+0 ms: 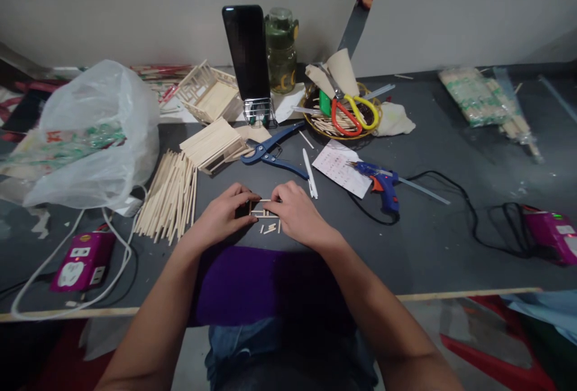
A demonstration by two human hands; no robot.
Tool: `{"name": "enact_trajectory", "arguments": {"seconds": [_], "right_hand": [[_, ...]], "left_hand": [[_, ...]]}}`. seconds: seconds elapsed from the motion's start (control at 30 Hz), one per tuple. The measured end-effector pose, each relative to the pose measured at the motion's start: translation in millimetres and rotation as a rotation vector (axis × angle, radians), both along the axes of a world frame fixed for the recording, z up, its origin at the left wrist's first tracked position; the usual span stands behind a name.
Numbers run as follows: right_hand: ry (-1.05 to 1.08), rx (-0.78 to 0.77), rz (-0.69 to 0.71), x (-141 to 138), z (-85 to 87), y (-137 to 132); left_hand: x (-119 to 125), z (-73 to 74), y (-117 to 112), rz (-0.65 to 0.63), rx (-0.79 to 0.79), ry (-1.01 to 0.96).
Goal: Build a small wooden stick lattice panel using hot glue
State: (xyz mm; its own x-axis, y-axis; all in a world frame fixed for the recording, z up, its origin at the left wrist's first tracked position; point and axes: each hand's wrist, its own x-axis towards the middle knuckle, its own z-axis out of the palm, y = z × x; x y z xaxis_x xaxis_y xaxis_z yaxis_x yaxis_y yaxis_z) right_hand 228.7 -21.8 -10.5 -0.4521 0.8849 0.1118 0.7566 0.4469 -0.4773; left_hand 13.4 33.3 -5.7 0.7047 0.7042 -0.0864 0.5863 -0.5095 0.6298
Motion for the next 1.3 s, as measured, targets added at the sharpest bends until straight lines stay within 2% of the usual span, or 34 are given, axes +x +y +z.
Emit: {"name": "enact_trajectory", "arguments": {"seconds": [0.9,0.97,1.07,1.17,1.3], "right_hand": [[0.083,0.01,-0.01,5.8,-2.0,0.4],[0.119,0.024,-0.033,7.9,-0.2,0.0],[0.212,0.096,-0.145,15.1,5.1,-1.0],[0.31,0.205,-0.298,25.9,13.2,-4.6],[0.453,0.365,-0.563,39.1,22.3,-18.4]], "left_hand": [[0.1,0.1,0.4,-0.009,0.002,0.004],[-0.3,0.8,0.4,-0.01,0.001,-0.008],[-0.7,2.6,1.1,0.001,-0.034,-0.079],[-1.3,3.4,3.3,0.12,-0.01,-0.222],[-4.8,3.3,7.7,0.441,0.121,-0.465]]}}
